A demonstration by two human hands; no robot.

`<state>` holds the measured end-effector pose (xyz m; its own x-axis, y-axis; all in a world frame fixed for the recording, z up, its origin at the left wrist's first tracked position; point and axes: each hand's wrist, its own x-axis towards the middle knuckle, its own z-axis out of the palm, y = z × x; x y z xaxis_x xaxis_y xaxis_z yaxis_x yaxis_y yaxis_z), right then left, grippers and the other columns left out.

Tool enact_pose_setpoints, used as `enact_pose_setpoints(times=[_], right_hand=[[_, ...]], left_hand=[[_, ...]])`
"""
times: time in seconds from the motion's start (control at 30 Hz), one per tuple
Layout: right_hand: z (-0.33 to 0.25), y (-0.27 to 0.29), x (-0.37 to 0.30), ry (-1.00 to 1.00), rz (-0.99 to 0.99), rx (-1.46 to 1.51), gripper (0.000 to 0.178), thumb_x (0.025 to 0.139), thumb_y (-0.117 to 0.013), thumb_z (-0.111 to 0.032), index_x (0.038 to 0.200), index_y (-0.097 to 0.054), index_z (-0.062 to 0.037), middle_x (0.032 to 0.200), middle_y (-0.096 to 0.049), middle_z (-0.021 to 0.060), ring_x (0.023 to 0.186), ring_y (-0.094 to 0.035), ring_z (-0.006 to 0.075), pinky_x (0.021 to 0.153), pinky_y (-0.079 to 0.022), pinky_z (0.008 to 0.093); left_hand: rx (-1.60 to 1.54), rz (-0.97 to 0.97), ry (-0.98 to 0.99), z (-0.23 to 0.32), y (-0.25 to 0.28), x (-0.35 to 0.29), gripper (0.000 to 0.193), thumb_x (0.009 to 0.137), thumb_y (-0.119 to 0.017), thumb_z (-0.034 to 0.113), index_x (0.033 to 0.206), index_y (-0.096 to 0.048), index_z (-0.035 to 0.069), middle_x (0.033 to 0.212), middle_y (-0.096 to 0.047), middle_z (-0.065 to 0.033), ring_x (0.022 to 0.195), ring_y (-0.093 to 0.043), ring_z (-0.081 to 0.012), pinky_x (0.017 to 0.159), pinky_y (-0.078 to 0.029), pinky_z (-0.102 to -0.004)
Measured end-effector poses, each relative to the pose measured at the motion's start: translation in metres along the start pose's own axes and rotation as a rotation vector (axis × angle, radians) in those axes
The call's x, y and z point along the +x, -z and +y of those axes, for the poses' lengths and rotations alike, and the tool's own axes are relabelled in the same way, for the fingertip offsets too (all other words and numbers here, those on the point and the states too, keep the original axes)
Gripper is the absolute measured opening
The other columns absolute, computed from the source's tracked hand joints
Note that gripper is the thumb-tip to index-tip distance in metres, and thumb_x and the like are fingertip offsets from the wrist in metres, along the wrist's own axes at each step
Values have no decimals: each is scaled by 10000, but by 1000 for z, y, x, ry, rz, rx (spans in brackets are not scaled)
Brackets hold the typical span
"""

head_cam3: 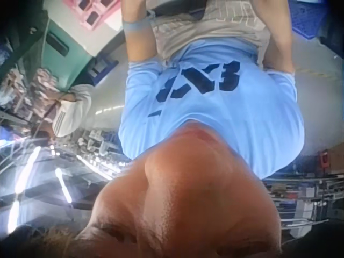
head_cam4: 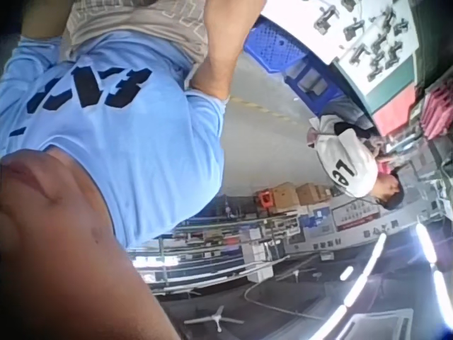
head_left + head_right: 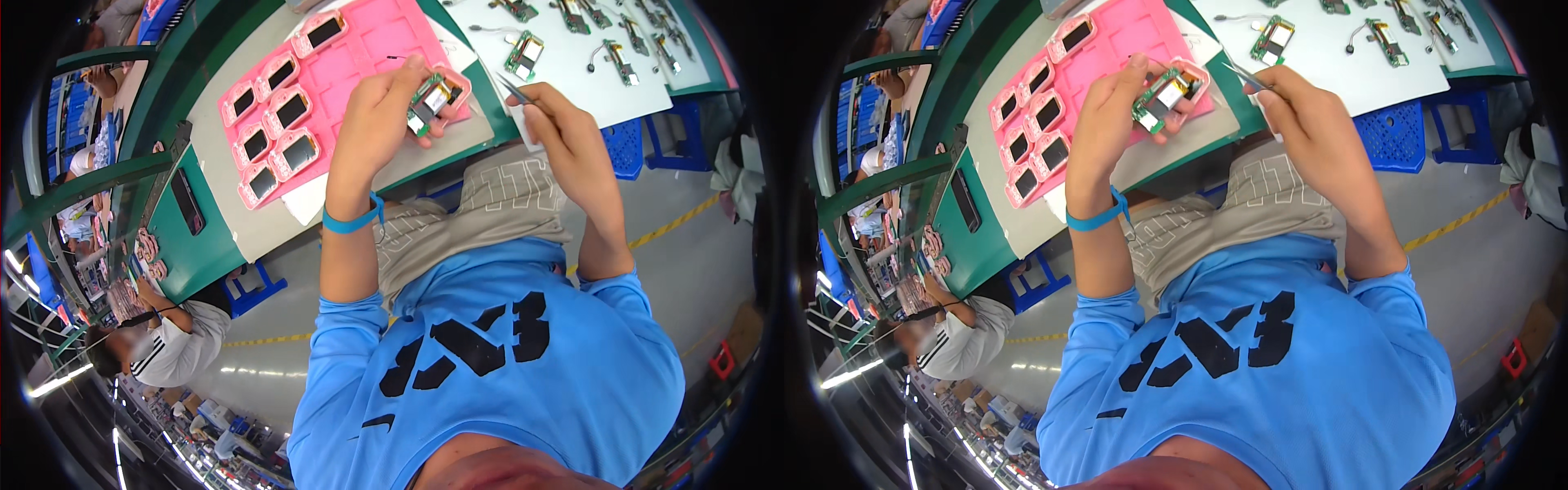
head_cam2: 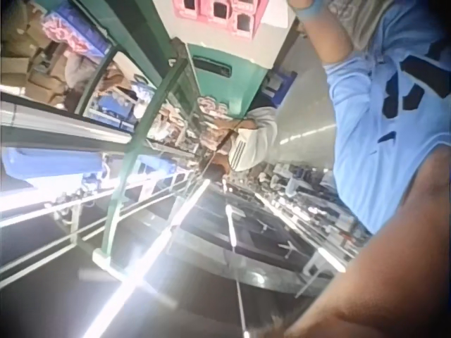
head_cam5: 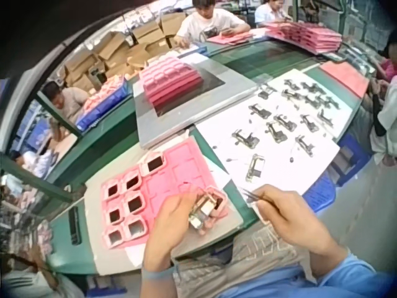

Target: Assembling small electronic components and placing them into a tray at a manufacturing station.

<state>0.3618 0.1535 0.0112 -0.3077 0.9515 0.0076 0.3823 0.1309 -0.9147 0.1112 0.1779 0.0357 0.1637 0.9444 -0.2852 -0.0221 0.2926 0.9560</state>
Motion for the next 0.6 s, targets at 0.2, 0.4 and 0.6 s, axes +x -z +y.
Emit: enact_pose_setpoints(times=[0.2, 0.4, 0.6], right_hand=[[-20, -2, 36, 342, -143, -272, 373, 949, -785, -106, 1320, -763, -71, 843, -763, 63, 620, -654, 171, 591, -496, 303], [1, -18, 67, 635, -141, -393, 401, 895, -811, -122, 1295, -795, -99, 1029, -831, 96, 682, -723, 235, 635, -552, 333], [-14, -18, 74, 588, -221, -584, 379, 880, -819, -138, 1257, -813, -97, 1060, -838, 103, 712, -751, 267, 652, -572, 344]], left_hand=[[42, -82, 87, 5, 3, 1, 587, 1141, -543, 458, 1305, -692, -86, 935, -776, -179, 676, -706, -204, 523, -537, -246], [-52, 61, 65, -8, 11, -27, 557, 1105, -621, 462, 1357, -692, -31, 1127, -774, -192, 745, -731, -220, 574, -560, -254], [515, 421, -465, -51, 3, -47, 506, 940, -840, 295, 1371, -716, 60, 1234, -755, -102, 864, -718, -181, 658, -545, -244]])
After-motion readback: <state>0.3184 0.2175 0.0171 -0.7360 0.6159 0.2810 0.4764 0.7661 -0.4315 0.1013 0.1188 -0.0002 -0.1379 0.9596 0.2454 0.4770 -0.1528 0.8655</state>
